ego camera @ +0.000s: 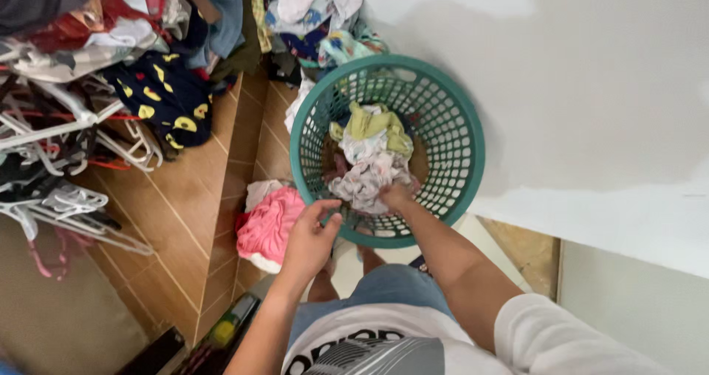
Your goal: The person picks up individual pieces of clothing from a large pile on a staircase and places them into a green plastic laundry basket.
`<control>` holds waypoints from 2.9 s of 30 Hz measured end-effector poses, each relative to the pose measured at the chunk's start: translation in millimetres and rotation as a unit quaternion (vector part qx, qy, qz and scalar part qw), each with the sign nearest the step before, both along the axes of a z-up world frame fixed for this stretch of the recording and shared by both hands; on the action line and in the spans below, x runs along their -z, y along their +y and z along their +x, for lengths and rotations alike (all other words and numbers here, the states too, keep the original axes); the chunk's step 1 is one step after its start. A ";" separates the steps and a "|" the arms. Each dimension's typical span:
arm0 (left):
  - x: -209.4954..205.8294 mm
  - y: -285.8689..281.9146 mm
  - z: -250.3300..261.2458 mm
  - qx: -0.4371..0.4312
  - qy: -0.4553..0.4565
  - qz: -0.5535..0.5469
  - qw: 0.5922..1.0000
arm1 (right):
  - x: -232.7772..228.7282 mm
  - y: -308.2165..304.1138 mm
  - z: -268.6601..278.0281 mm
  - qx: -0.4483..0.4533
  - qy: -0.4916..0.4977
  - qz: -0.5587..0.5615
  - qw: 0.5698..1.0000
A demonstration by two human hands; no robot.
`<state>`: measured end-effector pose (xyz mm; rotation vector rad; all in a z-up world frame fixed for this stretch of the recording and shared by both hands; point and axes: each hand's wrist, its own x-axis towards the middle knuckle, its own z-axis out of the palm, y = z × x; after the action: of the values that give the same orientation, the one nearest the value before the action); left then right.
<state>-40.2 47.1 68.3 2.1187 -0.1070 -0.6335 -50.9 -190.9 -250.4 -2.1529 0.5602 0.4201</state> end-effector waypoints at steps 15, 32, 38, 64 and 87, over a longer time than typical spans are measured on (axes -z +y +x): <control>-43.1 -47.1 5.4 0.077 -0.169 -0.125 0.975 | -398.2 -25.9 -34.5 0.195 -0.210 0.491 0.823; 7.0 -11.1 40.0 0.101 0.231 -0.182 0.950 | -468.1 48.7 -68.2 -0.164 -0.382 0.285 0.863; 10.2 -31.5 15.0 0.018 0.354 -0.263 0.897 | -459.9 63.0 -97.3 0.015 -0.232 0.317 0.919; 6.9 -32.4 2.4 0.043 0.457 -0.425 0.780 | -332.1 52.8 -87.7 0.176 -0.456 0.600 0.634; -45.2 31.8 146.1 -0.044 0.136 -0.459 0.877 | -390.3 -88.5 -59.6 0.250 -0.166 0.414 0.859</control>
<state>105.9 78.9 113.5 1.0983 -0.1216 -0.6460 -110.5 -279.4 139.8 -1.1497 0.5740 -0.0267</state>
